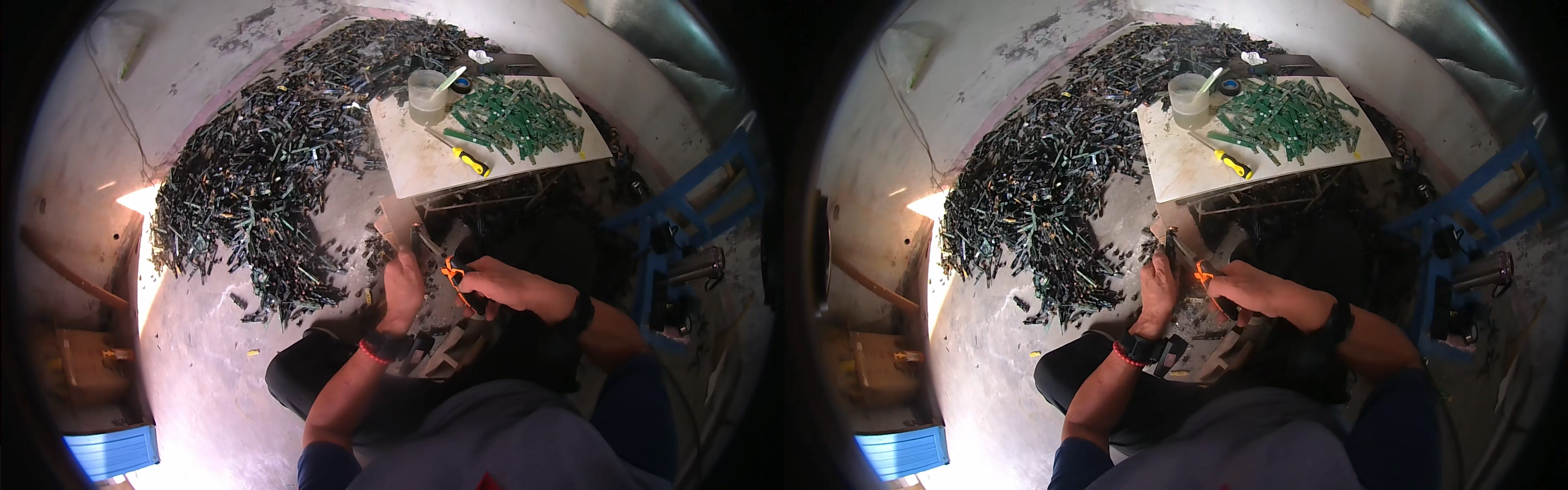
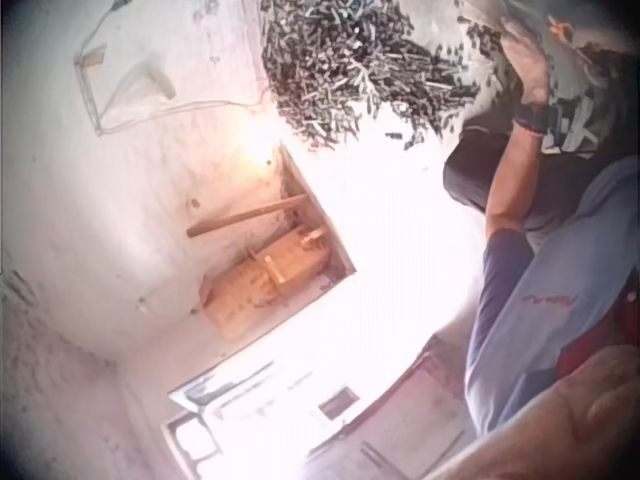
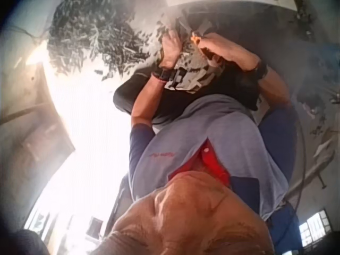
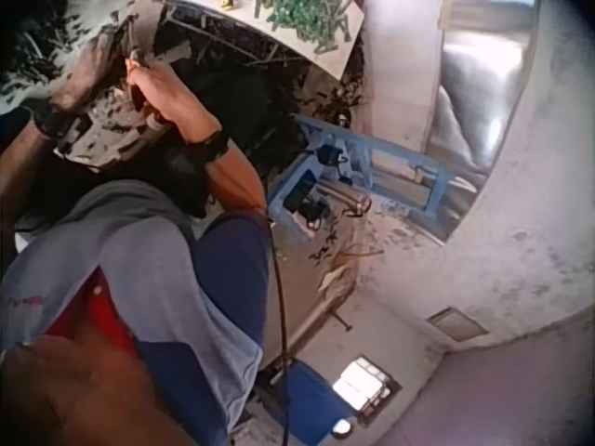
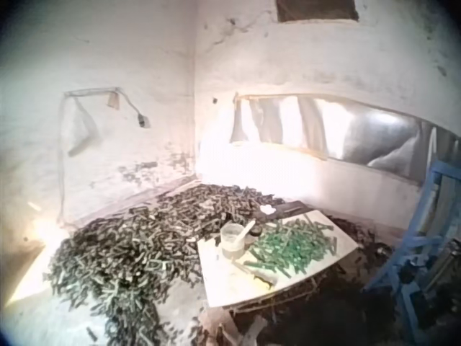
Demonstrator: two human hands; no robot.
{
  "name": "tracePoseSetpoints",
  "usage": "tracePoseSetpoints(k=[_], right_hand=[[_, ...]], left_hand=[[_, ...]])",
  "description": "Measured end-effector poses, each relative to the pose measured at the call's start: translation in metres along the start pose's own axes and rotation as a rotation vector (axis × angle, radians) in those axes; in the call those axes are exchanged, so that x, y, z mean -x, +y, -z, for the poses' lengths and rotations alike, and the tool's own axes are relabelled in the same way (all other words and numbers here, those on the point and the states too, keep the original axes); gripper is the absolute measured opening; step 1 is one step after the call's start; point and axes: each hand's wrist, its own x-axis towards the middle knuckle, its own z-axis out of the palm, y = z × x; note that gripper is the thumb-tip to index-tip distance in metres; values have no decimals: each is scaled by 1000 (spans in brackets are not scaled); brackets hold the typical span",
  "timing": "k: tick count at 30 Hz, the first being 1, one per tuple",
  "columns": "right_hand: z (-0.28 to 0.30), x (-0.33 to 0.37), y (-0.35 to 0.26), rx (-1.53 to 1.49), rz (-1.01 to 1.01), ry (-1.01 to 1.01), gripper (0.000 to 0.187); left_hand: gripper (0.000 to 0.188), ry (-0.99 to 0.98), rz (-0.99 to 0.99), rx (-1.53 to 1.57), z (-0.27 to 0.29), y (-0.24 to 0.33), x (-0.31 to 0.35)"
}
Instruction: The person sits on the floor and uses pliers and a screwdriver to remove components from green circuit boards. They repeatedly pick up boards, strip parts, and place the processed boards on a nearby table.
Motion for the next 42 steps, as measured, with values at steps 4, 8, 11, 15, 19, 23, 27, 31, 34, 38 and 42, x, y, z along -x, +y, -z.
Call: tracePoseSetpoints(k=[4, 8, 11, 15, 19, 23, 27, 31, 34, 38, 42], right_hand=[[-3, 4, -2, -3, -19, 28, 27], [-8, 8, -6, -22, 17, 40, 29], [-14, 10, -9, -67, 75, 37, 31], [-14, 5, 0, -224, 88, 22, 29], [-23, 9, -3, -474, 29, -5, 31], [-21, 0, 15, -578, 137, -65, 31], [-28, -5, 15, -717, 154, -111, 31], [-36, -11, 20, -859, 174, -184, 34], [-40, -14, 22, -929, 192, -237, 34], [-41, -16, 20, -907, 207, -241, 34], [-41, -10, 9, -792, 113, -161, 35]], left_hand=[[43, 50, -113, -81, 10, 18, 4], [43, 24, -99, -42, 16, 23, 6], [45, 19, -98, 0, 20, 27, 7], [48, 8, -55, 28, 20, 28, 5], [51, -7, -30, 110, 20, 23, 2], [53, -93, 95, 270, 17, 21, 0], [53, -165, 257, 444, 20, 16, -3], [46, -276, 425, 673, 25, 28, -2], [42, -295, 493, 746, 25, 39, -1], [42, -285, 538, 711, 25, 36, -1], [41, -264, 441, 609, 23, 23, -1]])
